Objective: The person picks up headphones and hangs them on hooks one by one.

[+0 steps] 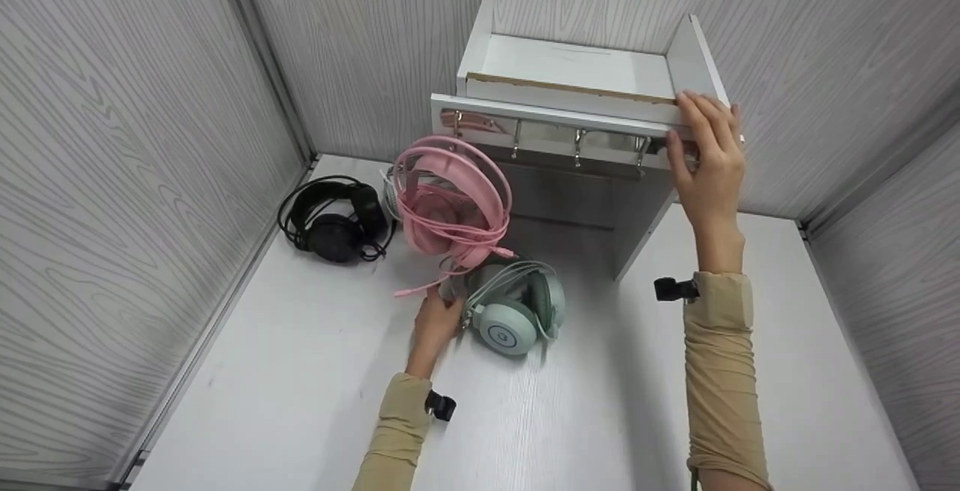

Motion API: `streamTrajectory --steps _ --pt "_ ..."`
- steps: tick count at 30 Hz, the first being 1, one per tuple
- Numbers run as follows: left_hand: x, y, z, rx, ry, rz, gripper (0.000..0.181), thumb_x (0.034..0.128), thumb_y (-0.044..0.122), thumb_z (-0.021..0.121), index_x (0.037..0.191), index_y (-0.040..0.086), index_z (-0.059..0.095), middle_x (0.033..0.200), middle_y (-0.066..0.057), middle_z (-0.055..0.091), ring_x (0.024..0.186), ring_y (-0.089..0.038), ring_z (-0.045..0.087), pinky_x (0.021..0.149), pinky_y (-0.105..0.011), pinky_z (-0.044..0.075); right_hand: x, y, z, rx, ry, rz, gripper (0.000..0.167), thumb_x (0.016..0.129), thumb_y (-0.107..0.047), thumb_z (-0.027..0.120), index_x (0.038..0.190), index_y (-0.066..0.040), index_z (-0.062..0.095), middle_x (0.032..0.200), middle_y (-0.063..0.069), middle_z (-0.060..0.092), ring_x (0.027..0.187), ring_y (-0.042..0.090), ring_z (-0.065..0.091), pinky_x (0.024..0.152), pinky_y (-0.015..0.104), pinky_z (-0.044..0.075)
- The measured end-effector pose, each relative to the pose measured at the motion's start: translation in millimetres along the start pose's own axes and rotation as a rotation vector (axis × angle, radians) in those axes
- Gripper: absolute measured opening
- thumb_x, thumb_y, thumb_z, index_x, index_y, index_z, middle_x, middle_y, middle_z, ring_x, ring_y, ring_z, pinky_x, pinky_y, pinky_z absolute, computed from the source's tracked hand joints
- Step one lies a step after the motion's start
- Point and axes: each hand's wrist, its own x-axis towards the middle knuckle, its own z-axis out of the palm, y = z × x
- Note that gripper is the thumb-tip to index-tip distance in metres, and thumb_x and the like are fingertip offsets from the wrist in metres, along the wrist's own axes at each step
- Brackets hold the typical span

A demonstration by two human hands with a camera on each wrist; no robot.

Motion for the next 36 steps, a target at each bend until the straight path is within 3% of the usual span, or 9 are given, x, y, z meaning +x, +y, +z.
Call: streamTrajectory --steps 4,10,13,21,25,27,30,33,36 --pt "3.4 -1.3 4.2 -0.009 -0.039 -0.013 0.072 0.1010 0.034 0.056 0.156 -0.001 0.028 0.115 -0.023 0.065 0.091 -0.031 0.064 0.082 -0.048 0.052 -0.6 4 1 -0.002 0.002 -0.002 0.036 0.095 -0.003 0.068 0.131 -0.005 0.067 0.133 0.010 0.065 0.133 0.027 0.051 0.124 0.040 0.016" --pt "9.1 -2.9 5.9 -0.164 -0.087 -0.016 0.066 0.1007 0.031 0.057 0.155 0.003 0.033 0.105 -0.022 0.065 0.062 -0.020 0.062 0.058 -0.037 0.055 -1.2 7 2 -0.006 0.001 -0.004 0.036 0.095 -0.005 0.069 0.131 -0.006 0.067 0.134 0.009 0.064 0.134 0.026 0.051 0.124 0.040 0.016" --pt "12.9 -4.5 7.5 -0.225 -0.095 -0.018 0.064 0.0983 0.026 0.060 0.152 0.002 0.036 0.106 -0.021 0.064 0.056 -0.016 0.058 0.053 -0.034 0.055 -1.1 7 2 -0.004 0.004 -0.003 0.036 0.095 -0.005 0.069 0.131 -0.006 0.067 0.133 0.009 0.065 0.133 0.027 0.051 0.124 0.041 0.016" --pt "16.8 -3.3 8.6 -0.307 -0.122 -0.039 0.050 0.0972 0.018 0.058 0.142 -0.002 0.049 0.071 0.000 0.051 0.052 -0.009 0.047 0.048 -0.026 0.045 -1.8 9 3 -0.002 0.006 0.003 0.036 0.095 -0.006 0.069 0.131 -0.007 0.067 0.134 0.008 0.064 0.134 0.025 0.051 0.124 0.040 0.016" --pt "16.2 0.2 10.2 -0.233 -0.102 -0.018 0.053 0.1005 0.020 0.054 0.149 0.002 0.045 0.085 -0.008 0.058 0.061 -0.015 0.052 0.055 -0.030 0.046 -1.8 9 2 -0.015 -0.007 0.002 0.036 0.097 -0.009 0.068 0.133 -0.009 0.067 0.135 0.006 0.064 0.135 0.024 0.050 0.124 0.040 0.016" --pt "16.1 1.7 11.2 -0.197 -0.085 -0.015 0.055 0.1020 0.021 0.051 0.153 0.002 0.041 0.106 -0.016 0.063 0.077 -0.022 0.058 0.069 -0.036 0.050 -1.9 9 2 -0.019 -0.011 0.001 0.036 0.097 -0.010 0.068 0.133 -0.010 0.067 0.136 0.006 0.064 0.135 0.023 0.050 0.124 0.040 0.016" --pt "15.9 3.5 13.7 -0.187 -0.066 -0.013 0.056 0.1025 0.021 0.050 0.153 -0.001 0.038 0.138 -0.022 0.057 0.109 -0.031 0.058 0.095 -0.046 0.047 -2.4 9 2 -0.021 -0.007 0.002 0.036 0.097 -0.010 0.068 0.133 -0.010 0.067 0.136 0.005 0.064 0.135 0.023 0.050 0.124 0.040 0.016" --pt "15.8 5.1 16.2 -0.210 -0.057 0.006 0.055 0.1008 0.017 0.052 0.150 -0.004 0.041 0.139 -0.024 0.056 0.117 -0.035 0.055 0.103 -0.051 0.043 -2.7 9 1 -0.021 -0.005 0.002 0.036 0.097 -0.011 0.068 0.133 -0.010 0.067 0.136 0.005 0.064 0.135 0.023 0.050 0.124 0.040 0.016" --pt "15.9 6.7 17.6 -0.196 -0.036 0.027 0.050 0.0982 0.015 0.054 0.144 -0.004 0.049 0.123 -0.023 0.062 0.103 -0.032 0.057 0.094 -0.051 0.046 -2.7 9 1 -0.024 -0.006 -0.001 0.036 0.097 -0.011 0.068 0.133 -0.011 0.067 0.136 0.005 0.064 0.134 0.023 0.050 0.124 0.041 0.016"
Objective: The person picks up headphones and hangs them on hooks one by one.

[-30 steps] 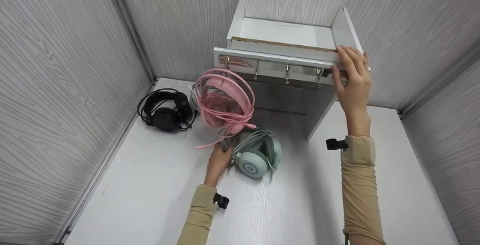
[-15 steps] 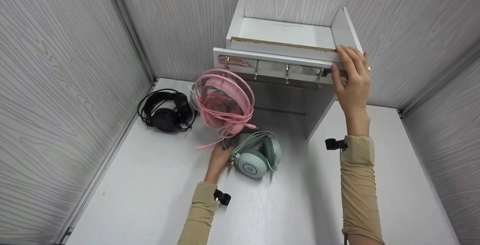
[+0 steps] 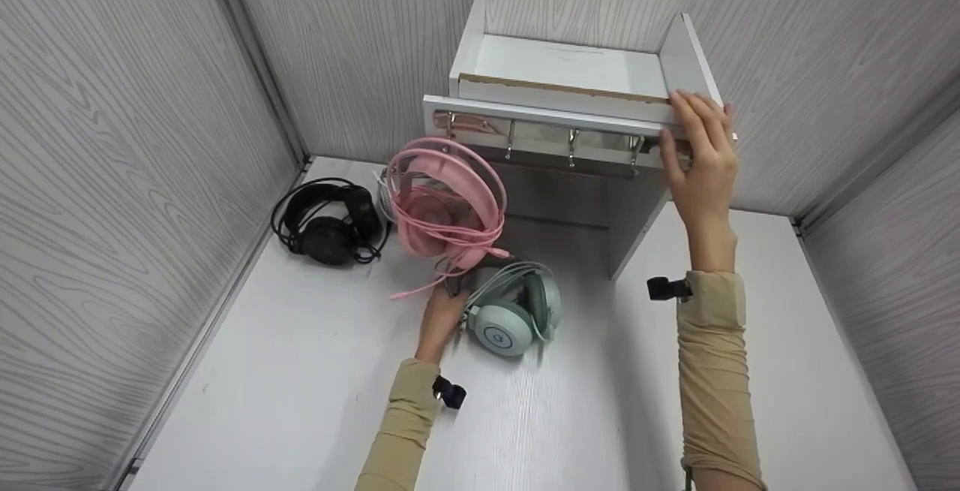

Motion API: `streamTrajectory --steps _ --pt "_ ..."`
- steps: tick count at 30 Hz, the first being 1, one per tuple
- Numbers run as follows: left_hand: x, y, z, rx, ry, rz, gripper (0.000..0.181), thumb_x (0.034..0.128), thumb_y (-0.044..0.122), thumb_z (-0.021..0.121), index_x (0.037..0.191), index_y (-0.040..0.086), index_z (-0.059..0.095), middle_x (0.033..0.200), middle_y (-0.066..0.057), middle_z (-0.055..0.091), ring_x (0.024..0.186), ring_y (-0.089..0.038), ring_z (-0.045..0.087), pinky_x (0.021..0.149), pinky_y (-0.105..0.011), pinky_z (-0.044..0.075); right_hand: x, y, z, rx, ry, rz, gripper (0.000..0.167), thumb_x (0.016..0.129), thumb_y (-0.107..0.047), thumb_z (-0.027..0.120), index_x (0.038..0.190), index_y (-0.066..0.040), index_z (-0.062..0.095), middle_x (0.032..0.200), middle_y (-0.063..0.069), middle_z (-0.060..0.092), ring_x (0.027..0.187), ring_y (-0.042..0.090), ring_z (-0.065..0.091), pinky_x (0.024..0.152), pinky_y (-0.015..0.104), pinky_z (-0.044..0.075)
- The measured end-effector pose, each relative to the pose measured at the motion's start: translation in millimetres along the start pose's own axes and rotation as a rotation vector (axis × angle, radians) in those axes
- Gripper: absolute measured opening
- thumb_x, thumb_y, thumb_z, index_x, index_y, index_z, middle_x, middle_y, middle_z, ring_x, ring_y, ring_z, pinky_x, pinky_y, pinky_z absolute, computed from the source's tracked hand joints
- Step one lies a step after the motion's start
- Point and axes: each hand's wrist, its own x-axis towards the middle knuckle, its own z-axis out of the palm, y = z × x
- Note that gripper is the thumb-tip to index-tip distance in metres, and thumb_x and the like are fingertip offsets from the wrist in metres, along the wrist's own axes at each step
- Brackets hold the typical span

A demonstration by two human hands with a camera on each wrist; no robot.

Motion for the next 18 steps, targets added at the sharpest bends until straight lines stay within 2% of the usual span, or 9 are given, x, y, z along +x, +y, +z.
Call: streamTrajectory --steps 3,7,11,14,18 --pt "0.2 1.2 0.7 0.056 0.013 0.021 0.042 0.0985 0.014 0.053 0.136 -0.005 0.055 0.109 -0.020 0.062 0.093 -0.029 0.054 0.089 -0.051 0.047 0.1 -1 0 0.001 0.003 0.001 0.036 0.097 -0.011 0.068 0.133 -0.011 0.067 0.136 0.004 0.064 0.134 0.022 0.051 0.124 0.040 0.016" --pt "0.7 5.7 3.0 0.124 0.033 0.060 0.032 0.1009 0.013 0.051 0.125 -0.005 0.060 0.106 -0.018 0.062 0.094 -0.027 0.054 0.088 -0.051 0.047 0.5 -2 0 0.007 0.003 0.007 0.036 0.097 -0.011 0.068 0.133 -0.011 0.067 0.136 0.004 0.064 0.135 0.022 0.050 0.124 0.039 0.016" --pt "0.4 12.1 6.0 0.151 0.064 0.109 0.029 0.1012 0.013 0.051 0.122 -0.005 0.062 0.115 -0.023 0.065 0.101 -0.031 0.061 0.088 -0.054 0.048 0.8 -3 0 0.018 0.000 0.008 0.036 0.098 -0.012 0.067 0.134 -0.011 0.067 0.136 0.003 0.064 0.135 0.021 0.050 0.124 0.039 0.016" --pt "0.2 14.8 8.5 0.158 0.081 0.154 0.032 0.1010 0.012 0.052 0.127 -0.004 0.061 0.126 -0.026 0.064 0.112 -0.038 0.063 0.093 -0.056 0.048 1.3 -4 0 0.023 0.008 0.007 0.036 0.097 -0.012 0.068 0.133 -0.011 0.067 0.136 0.003 0.064 0.135 0.021 0.050 0.124 0.040 0.016" --pt "0.5 13.7 11.3 0.125 0.086 0.192 0.032 0.1005 0.009 0.052 0.129 -0.004 0.059 0.127 -0.024 0.063 0.112 -0.035 0.061 0.099 -0.054 0.046 1.0 -4 0 0.019 0.001 0.007 0.036 0.098 -0.012 0.067 0.134 -0.012 0.066 0.136 0.003 0.064 0.135 0.021 0.050 0.124 0.039 0.015"
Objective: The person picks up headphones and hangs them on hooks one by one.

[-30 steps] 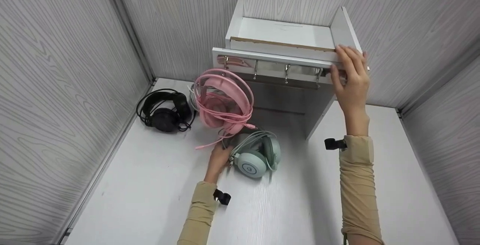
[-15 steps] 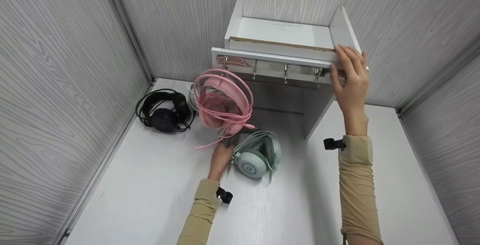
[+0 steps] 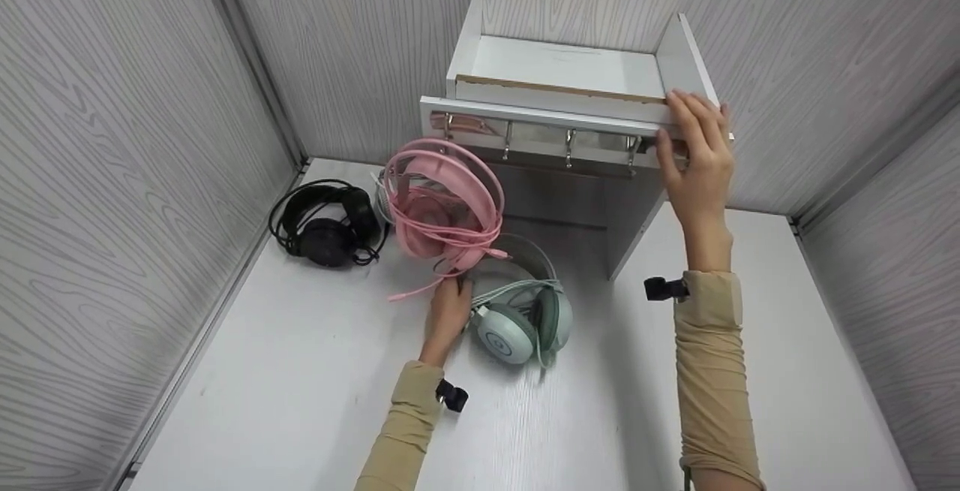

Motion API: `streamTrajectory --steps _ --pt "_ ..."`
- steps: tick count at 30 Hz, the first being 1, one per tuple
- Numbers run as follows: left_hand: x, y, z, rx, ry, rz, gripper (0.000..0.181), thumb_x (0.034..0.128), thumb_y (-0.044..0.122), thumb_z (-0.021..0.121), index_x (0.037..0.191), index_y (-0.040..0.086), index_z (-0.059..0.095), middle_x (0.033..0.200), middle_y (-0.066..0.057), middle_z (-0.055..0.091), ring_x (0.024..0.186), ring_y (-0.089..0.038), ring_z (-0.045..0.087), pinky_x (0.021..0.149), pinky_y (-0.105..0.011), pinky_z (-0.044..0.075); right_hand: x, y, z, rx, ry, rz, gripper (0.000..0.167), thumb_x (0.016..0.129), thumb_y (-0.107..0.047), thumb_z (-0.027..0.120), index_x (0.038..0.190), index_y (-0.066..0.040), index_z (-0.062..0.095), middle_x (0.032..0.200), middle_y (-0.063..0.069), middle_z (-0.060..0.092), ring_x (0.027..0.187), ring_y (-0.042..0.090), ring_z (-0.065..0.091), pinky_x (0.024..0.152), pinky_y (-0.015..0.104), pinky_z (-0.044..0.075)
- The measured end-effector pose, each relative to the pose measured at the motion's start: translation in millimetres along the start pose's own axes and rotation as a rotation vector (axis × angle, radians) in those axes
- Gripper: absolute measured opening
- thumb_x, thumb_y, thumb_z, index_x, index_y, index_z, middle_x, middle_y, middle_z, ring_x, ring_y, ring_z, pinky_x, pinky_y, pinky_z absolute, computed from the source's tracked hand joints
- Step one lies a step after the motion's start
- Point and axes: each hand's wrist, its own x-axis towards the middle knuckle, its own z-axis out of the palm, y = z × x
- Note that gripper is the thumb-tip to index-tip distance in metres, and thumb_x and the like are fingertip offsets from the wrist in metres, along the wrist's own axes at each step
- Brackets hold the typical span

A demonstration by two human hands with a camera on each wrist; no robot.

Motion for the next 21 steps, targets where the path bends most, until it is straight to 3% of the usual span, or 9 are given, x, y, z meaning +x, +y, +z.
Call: streamTrajectory --steps 4,8,15,21 --pt "0.4 -0.7 1.0 -0.047 -0.016 0.033 0.029 0.1005 0.008 0.052 0.125 -0.005 0.060 0.117 -0.018 0.063 0.102 -0.027 0.055 0.097 -0.050 0.046 -0.5 0 0 -0.001 -0.013 0.001 0.037 0.099 -0.012 0.066 0.135 -0.012 0.066 0.138 0.002 0.062 0.137 0.020 0.048 0.124 0.039 0.014" --pt "-0.8 2.5 1.5 -0.072 -0.088 0.070 0.027 0.1017 0.008 0.051 0.123 -0.005 0.061 0.097 -0.009 0.056 0.091 -0.023 0.051 0.087 -0.045 0.045 -0.1 0 -1 0.000 -0.006 0.004 0.037 0.098 -0.012 0.066 0.135 -0.013 0.066 0.137 0.002 0.063 0.136 0.020 0.048 0.124 0.039 0.015" --pt "-3.6 10.9 4.0 -0.110 -0.195 0.103 0.045 0.1044 0.009 0.049 0.149 0.003 0.047 0.127 -0.018 0.064 0.116 -0.030 0.060 0.105 -0.051 0.044 0.7 1 0 0.004 0.004 0.001 0.036 0.097 -0.011 0.067 0.134 -0.011 0.067 0.136 0.003 0.064 0.136 0.021 0.049 0.124 0.039 0.015" --pt "-5.9 15.9 4.2 -0.150 -0.210 0.126 0.042 0.1059 0.011 0.049 0.147 0.003 0.050 0.113 -0.015 0.068 0.107 -0.028 0.063 0.101 -0.050 0.046 -0.6 4 2 0.001 0.009 0.004 0.037 0.096 -0.008 0.068 0.133 -0.009 0.067 0.135 0.005 0.064 0.135 0.023 0.050 0.124 0.040 0.015"
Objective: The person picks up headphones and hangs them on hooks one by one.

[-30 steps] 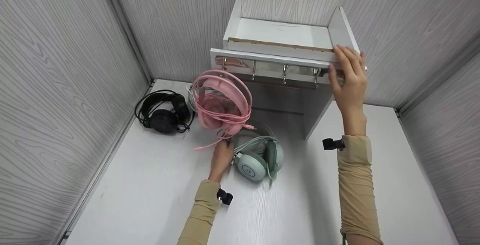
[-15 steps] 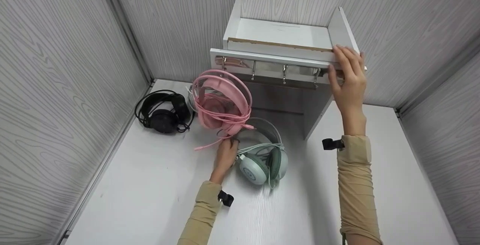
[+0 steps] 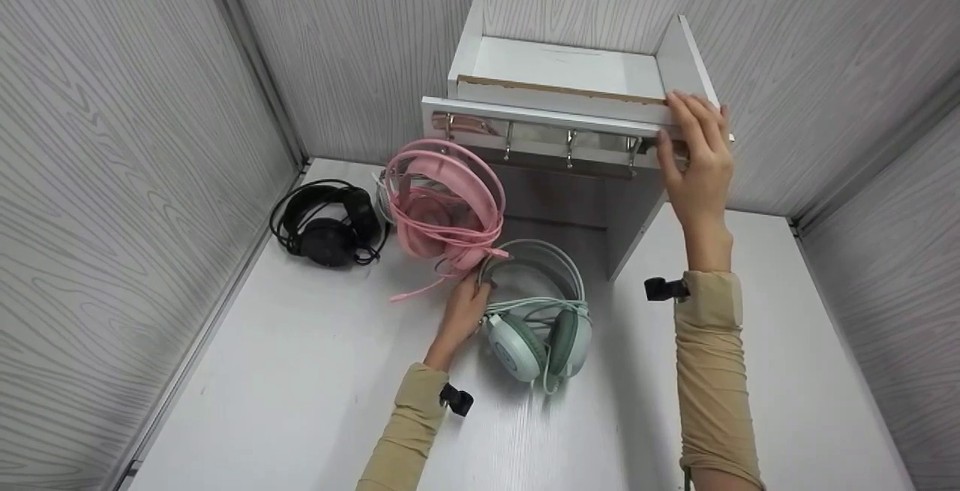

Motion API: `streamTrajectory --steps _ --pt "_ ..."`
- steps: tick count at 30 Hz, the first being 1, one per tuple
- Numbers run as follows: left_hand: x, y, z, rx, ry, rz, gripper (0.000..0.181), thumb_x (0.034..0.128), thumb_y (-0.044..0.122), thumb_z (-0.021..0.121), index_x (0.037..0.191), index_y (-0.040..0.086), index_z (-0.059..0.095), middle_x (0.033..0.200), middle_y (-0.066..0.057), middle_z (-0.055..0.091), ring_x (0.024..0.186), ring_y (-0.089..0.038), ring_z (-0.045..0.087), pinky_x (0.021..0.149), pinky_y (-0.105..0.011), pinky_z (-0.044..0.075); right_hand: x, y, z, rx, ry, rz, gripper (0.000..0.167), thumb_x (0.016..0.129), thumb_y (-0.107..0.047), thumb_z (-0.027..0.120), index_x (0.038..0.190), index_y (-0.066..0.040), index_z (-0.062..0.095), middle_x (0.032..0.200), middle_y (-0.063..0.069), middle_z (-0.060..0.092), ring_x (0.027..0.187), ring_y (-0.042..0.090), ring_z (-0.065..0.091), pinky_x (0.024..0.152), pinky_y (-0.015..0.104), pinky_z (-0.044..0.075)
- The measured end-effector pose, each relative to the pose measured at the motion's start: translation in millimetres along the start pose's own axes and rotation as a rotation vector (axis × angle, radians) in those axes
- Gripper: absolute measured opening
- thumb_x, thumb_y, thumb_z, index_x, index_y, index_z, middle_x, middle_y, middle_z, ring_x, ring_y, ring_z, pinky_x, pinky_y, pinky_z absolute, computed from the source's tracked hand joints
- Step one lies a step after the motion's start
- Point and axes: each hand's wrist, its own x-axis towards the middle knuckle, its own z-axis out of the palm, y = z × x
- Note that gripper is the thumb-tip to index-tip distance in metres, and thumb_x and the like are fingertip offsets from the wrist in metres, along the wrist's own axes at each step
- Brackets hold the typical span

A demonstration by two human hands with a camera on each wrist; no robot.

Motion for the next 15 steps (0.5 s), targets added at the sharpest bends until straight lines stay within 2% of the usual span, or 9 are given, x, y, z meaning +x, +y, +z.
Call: streamTrajectory --steps 5,8,15 --pt "-2.4 3.7 2.4 0.001 -0.023 0.051 0.041 0.1051 0.007 0.049 0.145 0.000 0.050 0.113 -0.018 0.067 0.105 -0.028 0.062 0.100 -0.050 0.047 0.1 0 0 0.008 0.006 -0.003 0.036 0.096 -0.008 0.068 0.132 -0.009 0.067 0.135 0.005 0.065 0.134 0.023 0.051 0.124 0.040 0.015" --pt "-4.4 7.9 4.6 0.020 -0.046 0.073 0.040 0.1042 0.006 0.048 0.144 0.000 0.050 0.112 -0.016 0.066 0.101 -0.027 0.061 0.094 -0.047 0.048 0.4 -2 -1 0.006 -0.002 -0.004 0.036 0.097 -0.010 0.068 0.133 -0.011 0.067 0.135 0.004 0.064 0.135 0.022 0.050 0.124 0.040 0.015" --pt "-7.9 15.7 10.4 0.050 -0.103 0.066 0.045 0.1033 0.008 0.048 0.147 0.001 0.048 0.111 -0.013 0.067 0.095 -0.021 0.056 0.088 -0.042 0.046 0.8 -4 -3 -0.005 -0.016 -0.004 0.036 0.099 -0.012 0.065 0.135 -0.013 0.066 0.137 0.003 0.063 0.136 0.020 0.049 0.124 0.039 0.015"
